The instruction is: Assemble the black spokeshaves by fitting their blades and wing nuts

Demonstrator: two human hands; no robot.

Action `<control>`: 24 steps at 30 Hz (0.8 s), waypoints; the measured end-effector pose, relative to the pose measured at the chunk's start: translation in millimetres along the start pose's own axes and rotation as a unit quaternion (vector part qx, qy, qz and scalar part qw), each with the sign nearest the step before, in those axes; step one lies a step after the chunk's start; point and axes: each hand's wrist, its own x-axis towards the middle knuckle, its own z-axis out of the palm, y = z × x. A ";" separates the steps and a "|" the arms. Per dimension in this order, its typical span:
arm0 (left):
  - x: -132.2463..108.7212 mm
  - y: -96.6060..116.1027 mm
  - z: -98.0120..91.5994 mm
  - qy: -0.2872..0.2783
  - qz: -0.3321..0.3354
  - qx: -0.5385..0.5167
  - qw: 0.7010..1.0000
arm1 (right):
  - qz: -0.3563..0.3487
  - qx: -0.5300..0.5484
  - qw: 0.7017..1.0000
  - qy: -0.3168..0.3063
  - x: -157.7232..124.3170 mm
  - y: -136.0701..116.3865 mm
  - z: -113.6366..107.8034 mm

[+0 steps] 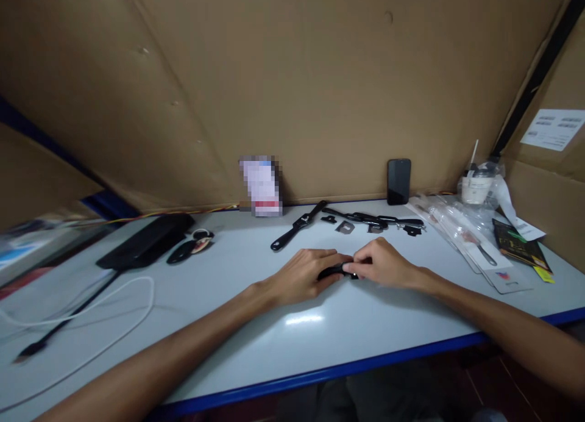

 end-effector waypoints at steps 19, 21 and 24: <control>-0.1 -1.6 0.8 -0.009 -0.006 -0.015 1.000 | -0.017 -0.129 0.991 0.019 -5.2 -0.5 -4.9; -0.1 -2.1 1.2 -0.004 -0.004 -0.010 1.000 | -0.016 -0.139 0.990 0.027 -4.3 -1.9 0.6; -0.6 -2.9 1.9 0.000 -0.003 -0.007 1.000 | 0.004 -0.110 0.994 0.024 -1.5 -4.1 4.7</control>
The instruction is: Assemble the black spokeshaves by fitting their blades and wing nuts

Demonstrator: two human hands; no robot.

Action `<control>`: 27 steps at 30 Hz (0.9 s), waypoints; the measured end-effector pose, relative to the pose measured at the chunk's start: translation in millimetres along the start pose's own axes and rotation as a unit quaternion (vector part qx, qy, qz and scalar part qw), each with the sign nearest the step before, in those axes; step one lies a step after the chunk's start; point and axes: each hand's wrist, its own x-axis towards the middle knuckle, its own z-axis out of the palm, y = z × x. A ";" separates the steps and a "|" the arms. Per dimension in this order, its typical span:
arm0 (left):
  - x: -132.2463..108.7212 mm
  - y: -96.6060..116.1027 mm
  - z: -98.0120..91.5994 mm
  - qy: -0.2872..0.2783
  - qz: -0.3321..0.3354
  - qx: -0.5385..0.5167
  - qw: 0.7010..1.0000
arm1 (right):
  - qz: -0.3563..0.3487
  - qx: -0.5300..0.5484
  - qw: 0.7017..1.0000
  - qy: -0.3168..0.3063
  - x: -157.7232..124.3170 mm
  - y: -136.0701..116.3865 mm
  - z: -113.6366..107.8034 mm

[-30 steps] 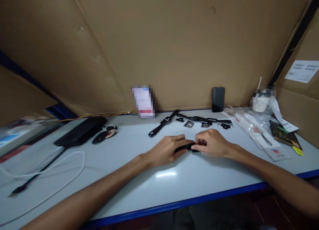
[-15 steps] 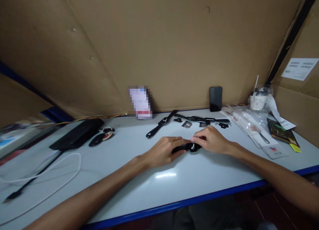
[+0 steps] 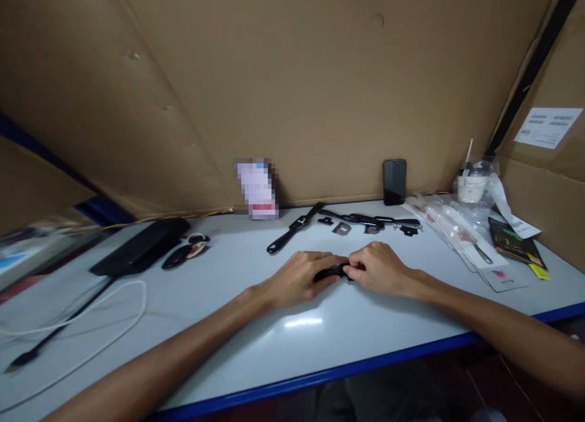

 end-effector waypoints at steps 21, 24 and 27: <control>-0.8 -1.6 0.4 0.003 0.005 0.019 1.000 | -0.030 0.037 0.999 -0.012 -1.3 11.0 -18.9; -0.3 0.1 -0.2 0.000 0.005 0.019 1.000 | -0.018 0.039 0.999 0.016 -1.7 9.3 -18.1; 0.7 2.0 -1.7 -0.007 0.002 0.017 1.000 | -0.013 0.062 0.998 -0.016 -1.9 8.0 -15.7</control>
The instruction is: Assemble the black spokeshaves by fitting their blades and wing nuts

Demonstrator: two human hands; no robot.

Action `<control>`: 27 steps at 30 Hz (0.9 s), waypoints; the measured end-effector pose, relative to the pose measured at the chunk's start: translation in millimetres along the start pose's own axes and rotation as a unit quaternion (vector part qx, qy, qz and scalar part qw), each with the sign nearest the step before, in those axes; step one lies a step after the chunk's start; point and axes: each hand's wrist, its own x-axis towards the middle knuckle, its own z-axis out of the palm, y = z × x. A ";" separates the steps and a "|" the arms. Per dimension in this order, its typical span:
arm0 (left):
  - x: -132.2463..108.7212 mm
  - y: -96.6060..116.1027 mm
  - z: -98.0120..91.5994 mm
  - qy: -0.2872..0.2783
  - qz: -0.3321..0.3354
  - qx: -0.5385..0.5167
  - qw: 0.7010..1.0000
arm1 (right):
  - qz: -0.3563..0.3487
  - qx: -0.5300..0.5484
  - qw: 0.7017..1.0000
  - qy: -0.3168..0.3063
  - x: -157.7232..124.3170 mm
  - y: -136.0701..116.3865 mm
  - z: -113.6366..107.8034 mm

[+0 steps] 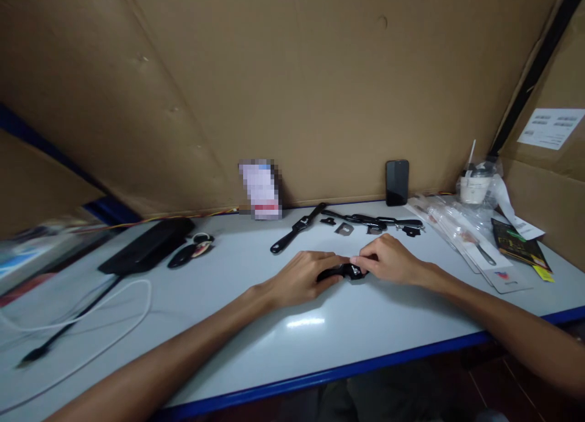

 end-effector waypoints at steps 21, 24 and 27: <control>0.4 -1.2 0.6 0.000 -0.007 0.007 1.000 | -0.025 -0.006 1.000 0.003 -0.2 0.8 3.1; 0.1 -0.5 0.4 -0.002 -0.010 0.005 1.000 | -0.015 -0.018 1.000 0.004 -1.1 0.1 1.9; 0.2 0.7 -0.5 -0.004 -0.012 -0.009 1.000 | -0.012 0.042 0.999 -0.032 -0.5 -1.3 2.8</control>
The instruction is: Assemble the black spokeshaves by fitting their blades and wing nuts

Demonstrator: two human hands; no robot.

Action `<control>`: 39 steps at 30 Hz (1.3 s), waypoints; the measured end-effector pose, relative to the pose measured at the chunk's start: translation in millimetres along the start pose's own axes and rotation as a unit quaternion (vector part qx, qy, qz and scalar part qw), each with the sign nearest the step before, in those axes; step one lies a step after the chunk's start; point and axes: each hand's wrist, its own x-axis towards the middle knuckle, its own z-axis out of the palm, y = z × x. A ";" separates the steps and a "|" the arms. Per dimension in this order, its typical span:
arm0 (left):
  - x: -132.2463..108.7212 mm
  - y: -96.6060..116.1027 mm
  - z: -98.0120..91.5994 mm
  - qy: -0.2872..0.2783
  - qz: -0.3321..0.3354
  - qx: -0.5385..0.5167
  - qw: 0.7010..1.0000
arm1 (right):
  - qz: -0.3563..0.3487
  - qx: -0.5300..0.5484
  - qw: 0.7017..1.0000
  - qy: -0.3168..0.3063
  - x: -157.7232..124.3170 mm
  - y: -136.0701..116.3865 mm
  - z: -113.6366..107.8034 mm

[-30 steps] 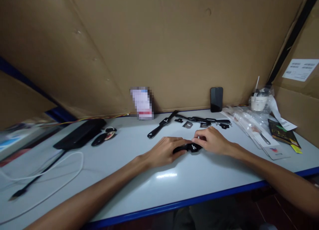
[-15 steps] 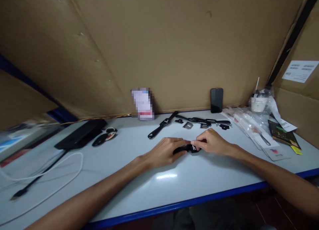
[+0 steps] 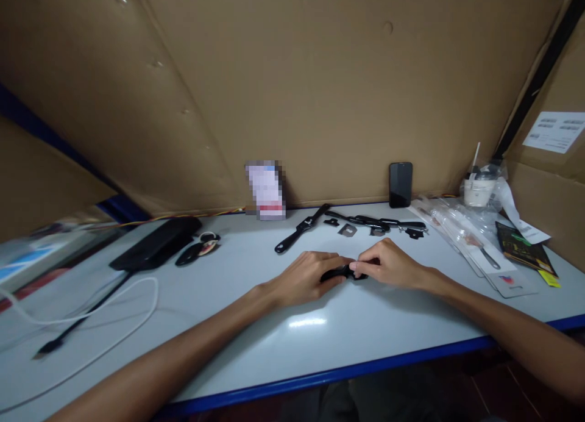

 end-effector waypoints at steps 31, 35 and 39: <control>0.3 -1.1 1.0 0.005 0.006 -0.012 1.000 | 0.010 -0.179 0.984 0.011 -2.1 -4.2 2.6; -0.3 -1.1 2.5 0.007 -0.026 -0.003 1.000 | -0.041 -0.238 0.970 -0.020 -5.4 -7.0 2.2; -1.0 0.5 1.7 0.012 -0.043 0.007 0.999 | -0.053 -0.205 0.977 0.038 -6.5 0.9 -14.9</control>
